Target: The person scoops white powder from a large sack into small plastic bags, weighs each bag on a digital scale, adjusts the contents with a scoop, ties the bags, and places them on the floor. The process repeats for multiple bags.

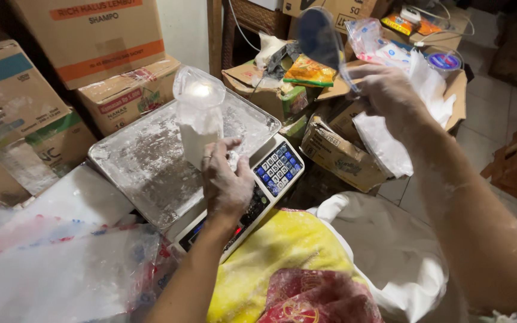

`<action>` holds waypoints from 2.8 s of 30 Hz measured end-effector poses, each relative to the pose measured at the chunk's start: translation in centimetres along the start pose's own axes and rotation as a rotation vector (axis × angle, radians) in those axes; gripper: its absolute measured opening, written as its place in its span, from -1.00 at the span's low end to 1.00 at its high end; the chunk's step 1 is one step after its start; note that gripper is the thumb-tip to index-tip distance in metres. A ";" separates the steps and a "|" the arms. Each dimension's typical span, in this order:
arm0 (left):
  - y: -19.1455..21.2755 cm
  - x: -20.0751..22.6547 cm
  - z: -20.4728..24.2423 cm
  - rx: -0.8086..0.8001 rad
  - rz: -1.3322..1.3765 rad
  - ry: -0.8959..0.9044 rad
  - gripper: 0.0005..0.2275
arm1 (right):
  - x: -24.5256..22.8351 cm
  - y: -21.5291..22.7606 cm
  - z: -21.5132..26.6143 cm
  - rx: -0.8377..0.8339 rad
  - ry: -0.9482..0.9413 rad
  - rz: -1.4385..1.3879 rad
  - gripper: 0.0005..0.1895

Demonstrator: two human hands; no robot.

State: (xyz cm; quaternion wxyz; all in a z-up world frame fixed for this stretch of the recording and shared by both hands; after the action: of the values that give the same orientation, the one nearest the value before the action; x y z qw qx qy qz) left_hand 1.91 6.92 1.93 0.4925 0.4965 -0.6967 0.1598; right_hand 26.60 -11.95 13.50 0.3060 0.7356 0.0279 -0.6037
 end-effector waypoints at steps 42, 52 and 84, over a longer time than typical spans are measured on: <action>-0.2 -6.7 -6.1 0.115 0.113 0.014 -0.20 | -5.8 -12.9 2.2 -0.271 -0.075 0.227 -0.83; -0.3 -3.1 -1.0 0.393 -0.101 -0.086 -0.22 | -7.9 -10.1 4.2 -0.177 -0.184 0.094 -0.82; -2.6 0.5 4.5 0.121 0.248 0.018 -0.51 | -8.1 -9.8 4.4 -0.058 0.053 0.268 -0.81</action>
State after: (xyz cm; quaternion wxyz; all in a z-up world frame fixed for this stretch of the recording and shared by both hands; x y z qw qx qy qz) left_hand 1.69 2.24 -0.44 0.4444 0.4339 -0.7373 0.2656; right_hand 16.57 -3.44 16.35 0.4041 0.7395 -0.0452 -0.5366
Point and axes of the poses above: each hand's wrist, its own z-axis away from the middle knuckle, its own y-axis out of the back of the hand, x = y × z, the point moved 3 cm from there along -z, towards the middle knuckle, and after that the axes turned 7 degrees about z, right-handed, at the moved point
